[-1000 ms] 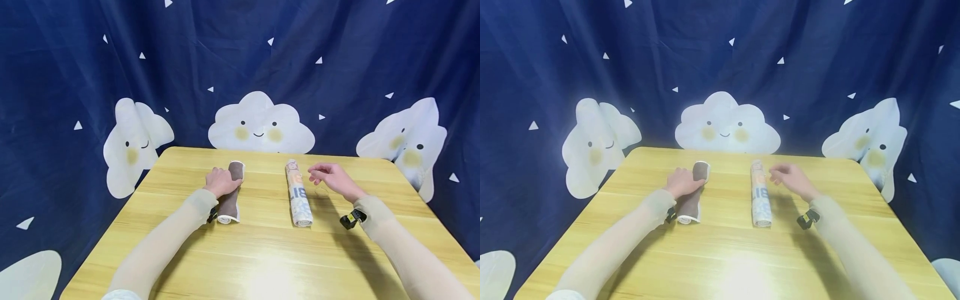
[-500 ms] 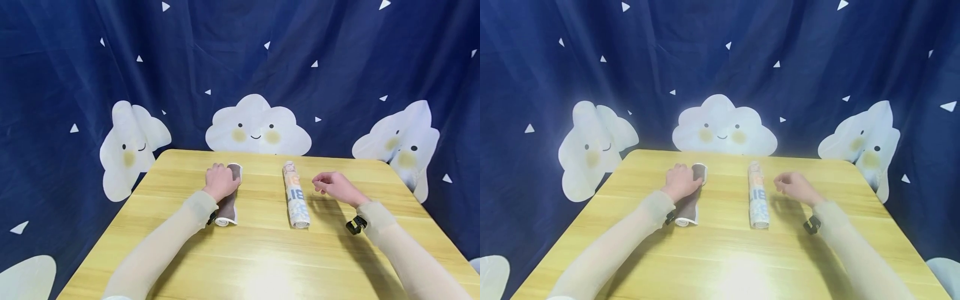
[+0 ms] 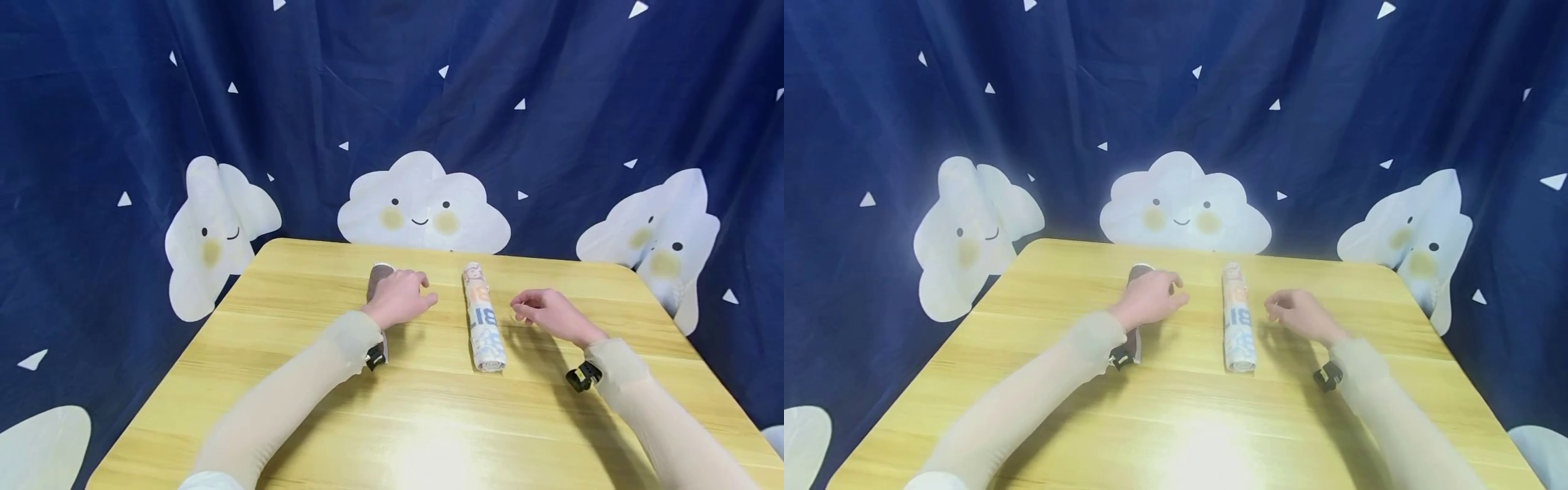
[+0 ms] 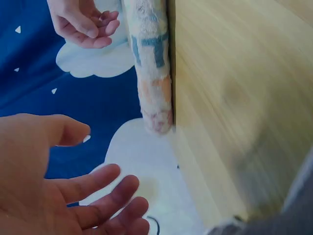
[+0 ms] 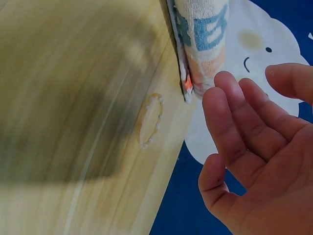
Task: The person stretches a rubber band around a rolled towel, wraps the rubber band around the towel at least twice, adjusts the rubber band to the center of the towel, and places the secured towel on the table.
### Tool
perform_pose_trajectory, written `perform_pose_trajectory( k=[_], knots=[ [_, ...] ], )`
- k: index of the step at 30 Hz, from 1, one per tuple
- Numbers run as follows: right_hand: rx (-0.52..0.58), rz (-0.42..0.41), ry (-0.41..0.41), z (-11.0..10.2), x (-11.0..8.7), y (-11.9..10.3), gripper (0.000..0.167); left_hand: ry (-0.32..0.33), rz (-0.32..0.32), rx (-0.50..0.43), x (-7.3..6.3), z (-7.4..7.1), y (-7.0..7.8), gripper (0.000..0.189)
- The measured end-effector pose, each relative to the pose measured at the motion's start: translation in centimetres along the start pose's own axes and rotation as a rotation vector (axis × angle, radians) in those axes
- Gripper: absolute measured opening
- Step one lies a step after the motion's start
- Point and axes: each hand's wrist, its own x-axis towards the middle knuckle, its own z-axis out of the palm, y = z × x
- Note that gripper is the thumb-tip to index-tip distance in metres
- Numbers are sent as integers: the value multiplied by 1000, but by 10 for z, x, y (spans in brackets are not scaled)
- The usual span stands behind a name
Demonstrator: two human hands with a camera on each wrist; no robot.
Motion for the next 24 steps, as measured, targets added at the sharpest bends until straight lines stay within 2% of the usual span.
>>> perform_pose_trajectory(
  k=[4, 9, 15, 19, 24],
  knots=[
    [11, 10, -1, 1, -3, 1, 28, -21, 14, -66, 9, 11, 12, 45],
    [10, 10, -3, 0, -7, 0, 29, -57, 2, -85, 24, 24, 21, 50],
    [-2, 4, -4, 1, -7, 3, 28, -141, -62, -161, 45, 41, 30, 43],
    [-11, 6, 7, 0, -9, 8, 28, -201, -101, -176, 66, 57, 38, 52],
    [-2, 9, 10, 3, -8, 10, 28, -208, -150, -177, 83, 73, 42, 46]
  ],
)
